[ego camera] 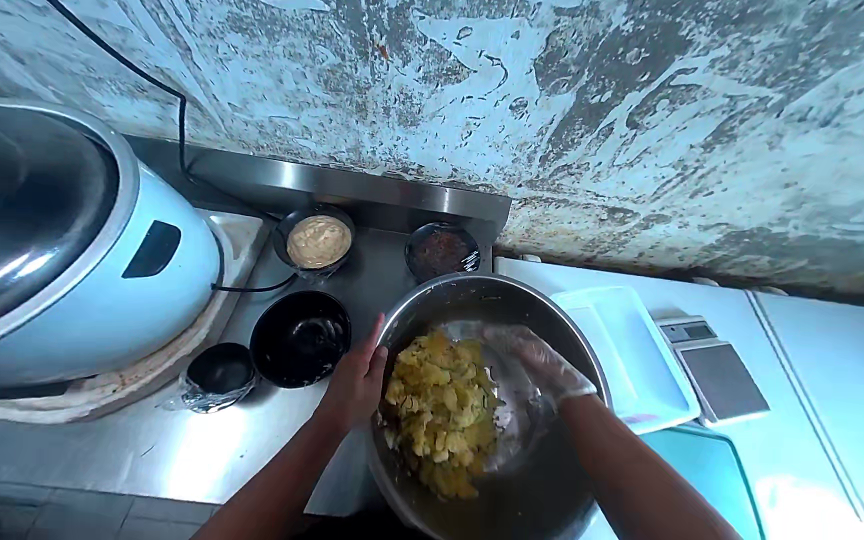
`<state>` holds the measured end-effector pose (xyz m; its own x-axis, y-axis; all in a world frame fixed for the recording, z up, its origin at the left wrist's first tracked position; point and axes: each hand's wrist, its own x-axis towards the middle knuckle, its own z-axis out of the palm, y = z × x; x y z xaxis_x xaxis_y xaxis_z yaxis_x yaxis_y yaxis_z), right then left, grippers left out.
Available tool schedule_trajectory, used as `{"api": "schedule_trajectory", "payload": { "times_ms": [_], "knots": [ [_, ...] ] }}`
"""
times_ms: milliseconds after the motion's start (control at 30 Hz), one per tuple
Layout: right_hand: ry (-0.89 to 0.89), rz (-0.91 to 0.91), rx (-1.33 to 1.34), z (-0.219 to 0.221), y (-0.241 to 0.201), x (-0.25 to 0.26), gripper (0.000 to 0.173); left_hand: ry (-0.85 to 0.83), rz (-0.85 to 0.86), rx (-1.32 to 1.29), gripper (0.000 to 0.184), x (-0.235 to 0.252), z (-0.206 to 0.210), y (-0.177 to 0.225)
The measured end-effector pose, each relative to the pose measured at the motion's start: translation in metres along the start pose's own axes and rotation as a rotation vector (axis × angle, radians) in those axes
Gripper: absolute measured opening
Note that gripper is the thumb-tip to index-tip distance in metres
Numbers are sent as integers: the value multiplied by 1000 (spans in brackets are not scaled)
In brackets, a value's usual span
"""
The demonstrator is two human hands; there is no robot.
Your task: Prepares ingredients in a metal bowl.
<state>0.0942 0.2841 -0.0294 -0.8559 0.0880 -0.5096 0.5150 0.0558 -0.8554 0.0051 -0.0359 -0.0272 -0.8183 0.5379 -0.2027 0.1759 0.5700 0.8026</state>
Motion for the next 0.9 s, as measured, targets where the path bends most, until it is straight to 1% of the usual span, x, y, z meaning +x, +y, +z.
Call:
{"api": "schedule_trajectory", "payload": {
  "times_ms": [33,67,100,133,167,233,267,300,333,367,400,433,500,533,567,600,633,700,767,800,867,900],
  "knots": [
    [3,61,97,-4,13,25,38,-15,-14,-1,56,1,-1,1],
    [-16,134,208,1,17,49,40,-31,-40,-5,56,3,-3,3],
    [-56,204,297,12,15,69,43,-44,-74,-9,55,4,-5,4],
    [-127,254,292,29,8,82,46,-52,-104,-14,54,5,-7,6],
    [-189,299,183,52,-6,87,45,-60,-120,-12,53,6,-8,7],
    [-351,319,-133,102,-43,81,37,-70,-111,5,52,7,-8,9],
    [-447,279,-295,123,-65,72,34,-73,-98,14,52,8,-9,8],
    [-558,181,-489,138,-87,59,35,-71,-90,19,52,10,-11,8],
    [-681,32,-669,146,-97,48,36,-64,-89,23,52,11,-11,9],
    [-781,-129,-812,146,-95,39,36,-59,-99,22,52,11,-11,10],
    [-848,-271,-902,138,-83,33,39,-57,-111,17,52,11,-11,11],
    [-830,-344,-951,129,-73,17,37,-54,-121,9,52,10,-10,11],
    [-615,-419,-1094,109,-50,-29,36,-30,-84,12,53,5,-6,8],
    [-485,-406,-1142,101,-34,-51,39,-6,-33,19,53,3,-4,4],
    [-370,-366,-1167,95,-15,-68,47,17,10,30,53,3,-2,2],
    [-275,-284,-1180,91,4,-78,56,37,43,48,53,5,-1,1],
    [-208,-155,-1184,91,19,-85,62,45,52,64,53,5,0,1],
    [-99,99,-1129,93,24,-88,63,55,57,85,54,6,1,1],
    [75,262,-930,89,16,-85,57,48,63,103,55,5,3,1],
    [205,296,-783,83,12,-84,52,46,74,117,55,5,3,2],
    [468,263,-427,71,5,-85,40,29,85,158,55,5,0,4],
    [550,224,-267,70,-2,-89,38,16,81,177,56,3,-3,6]
  ]
}}
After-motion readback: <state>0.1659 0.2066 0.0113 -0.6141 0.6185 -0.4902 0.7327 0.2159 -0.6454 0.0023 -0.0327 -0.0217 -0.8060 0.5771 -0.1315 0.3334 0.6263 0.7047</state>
